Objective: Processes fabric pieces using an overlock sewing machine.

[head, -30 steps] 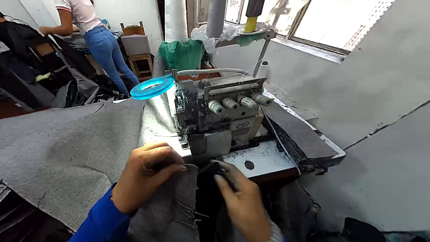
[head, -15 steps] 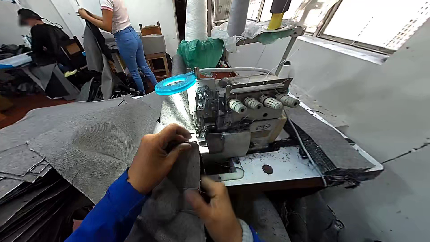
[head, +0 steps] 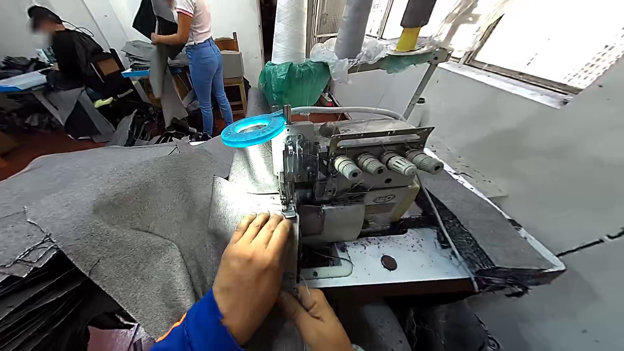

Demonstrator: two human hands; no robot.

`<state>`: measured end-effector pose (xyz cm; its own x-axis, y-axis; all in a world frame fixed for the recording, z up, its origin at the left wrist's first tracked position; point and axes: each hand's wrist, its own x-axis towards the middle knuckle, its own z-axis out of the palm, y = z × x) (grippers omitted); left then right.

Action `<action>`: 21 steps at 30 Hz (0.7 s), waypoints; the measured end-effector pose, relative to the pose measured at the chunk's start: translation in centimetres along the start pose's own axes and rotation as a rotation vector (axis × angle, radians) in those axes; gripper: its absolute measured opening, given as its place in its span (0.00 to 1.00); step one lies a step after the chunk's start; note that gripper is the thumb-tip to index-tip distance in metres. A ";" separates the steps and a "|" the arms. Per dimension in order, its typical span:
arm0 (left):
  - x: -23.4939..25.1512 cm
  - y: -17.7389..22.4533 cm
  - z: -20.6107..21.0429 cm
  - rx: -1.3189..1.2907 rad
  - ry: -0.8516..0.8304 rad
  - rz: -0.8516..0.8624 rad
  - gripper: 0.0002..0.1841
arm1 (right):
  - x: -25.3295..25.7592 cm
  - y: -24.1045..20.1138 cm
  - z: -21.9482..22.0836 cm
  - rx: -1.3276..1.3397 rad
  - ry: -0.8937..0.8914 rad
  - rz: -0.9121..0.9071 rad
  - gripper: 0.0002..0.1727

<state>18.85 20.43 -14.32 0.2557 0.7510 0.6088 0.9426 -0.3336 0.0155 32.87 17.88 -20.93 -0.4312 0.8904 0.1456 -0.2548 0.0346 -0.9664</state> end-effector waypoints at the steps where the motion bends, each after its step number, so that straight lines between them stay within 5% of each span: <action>1: 0.3 -0.3 -0.1 -0.048 -0.013 -0.009 0.13 | 0.4 -0.5 -0.2 0.049 -0.002 0.016 0.12; 5: 0.5 -0.3 -1.8 -0.204 -0.049 0.043 0.13 | 1.8 -1.0 -1.6 0.073 -0.062 -0.028 0.15; 9: -2.1 0.8 -3.4 -0.202 -0.076 0.185 0.29 | 2.0 -0.8 -2.6 -0.133 -0.124 -0.100 0.18; 14: -4.8 -0.6 -2.2 -0.005 -0.056 0.343 0.41 | 2.3 -0.5 -1.7 -0.479 0.017 -0.327 0.23; 21: -2.2 -2.3 -1.8 -0.002 -0.066 0.420 0.21 | 4.1 -1.4 0.3 -0.606 0.263 -0.442 0.19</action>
<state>15.73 18.50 -14.24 0.6306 0.5848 0.5103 0.7533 -0.6194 -0.2211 31.20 21.33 -18.96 -0.1626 0.8116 0.5611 0.1933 0.5839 -0.7885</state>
